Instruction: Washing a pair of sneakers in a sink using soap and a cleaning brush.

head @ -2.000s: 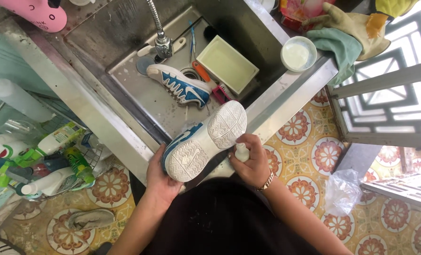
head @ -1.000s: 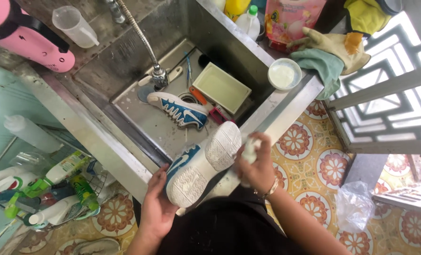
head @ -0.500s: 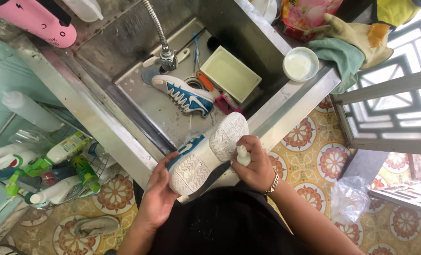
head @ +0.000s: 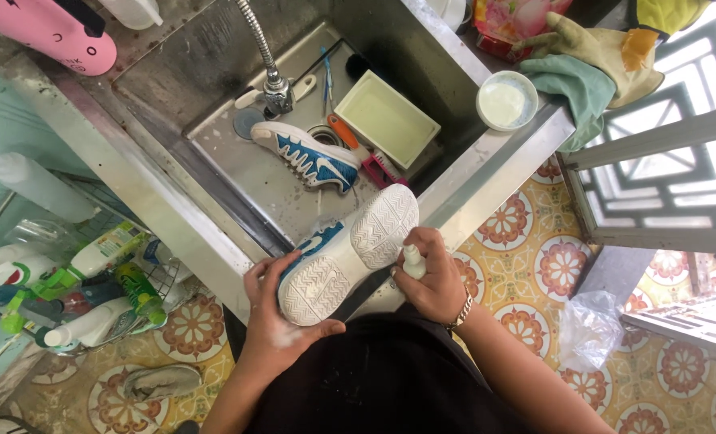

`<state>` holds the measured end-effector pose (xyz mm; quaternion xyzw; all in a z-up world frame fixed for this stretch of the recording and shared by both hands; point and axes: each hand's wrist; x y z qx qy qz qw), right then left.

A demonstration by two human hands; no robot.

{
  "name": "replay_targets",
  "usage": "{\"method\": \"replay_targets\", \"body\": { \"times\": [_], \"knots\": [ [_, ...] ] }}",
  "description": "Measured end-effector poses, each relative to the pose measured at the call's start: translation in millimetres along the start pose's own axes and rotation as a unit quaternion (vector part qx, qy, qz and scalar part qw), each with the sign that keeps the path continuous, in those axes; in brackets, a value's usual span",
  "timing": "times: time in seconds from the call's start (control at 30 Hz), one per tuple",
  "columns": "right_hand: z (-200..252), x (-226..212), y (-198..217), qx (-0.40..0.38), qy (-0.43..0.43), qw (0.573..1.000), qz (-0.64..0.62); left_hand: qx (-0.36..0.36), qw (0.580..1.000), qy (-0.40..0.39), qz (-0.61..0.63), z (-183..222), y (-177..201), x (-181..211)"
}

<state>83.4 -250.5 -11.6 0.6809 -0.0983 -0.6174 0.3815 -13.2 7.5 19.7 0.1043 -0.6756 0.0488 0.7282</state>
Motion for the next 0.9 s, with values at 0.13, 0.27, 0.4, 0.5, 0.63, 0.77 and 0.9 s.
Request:
{"method": "replay_targets", "body": {
  "times": [0.13,0.27,0.4,0.5,0.63,0.77,0.9],
  "knots": [
    [-1.2,0.2,-5.1,0.009,0.032,0.999,-0.006,-0.024,0.993,-0.073,-0.086,-2.3,0.5,2.6],
    [0.7,1.0,-7.5,0.016,0.029,0.999,0.0,-0.023,0.992,-0.077,-0.094,-4.2,-1.7,-1.4],
    [3.9,3.6,-11.0,0.009,0.021,1.0,0.008,-0.018,0.985,-0.097,-0.142,-7.9,1.7,-2.2],
    [2.4,-0.3,-10.5,0.01,0.034,0.999,0.001,-0.02,0.98,-0.103,-0.167,-12.5,4.8,-4.2],
    [2.4,3.1,-13.1,0.015,0.042,0.999,0.011,-0.015,0.975,-0.124,-0.183,-18.9,5.1,-0.8],
    [-1.7,-1.9,-12.6,0.015,0.046,0.999,0.009,-0.024,0.971,-0.153,-0.181,-24.8,6.5,-4.5],
    [-1.3,0.9,-14.1,0.016,0.043,0.999,0.022,-0.025,0.97,-0.159,-0.183,-28.6,5.9,-16.7]
  ]
}}
Point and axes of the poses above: each hand's wrist, its own z-axis away from the middle knuckle, its own y-axis out of the back of the hand, x = y × z, and after that the axes turned 15 degrees about z, right-handed
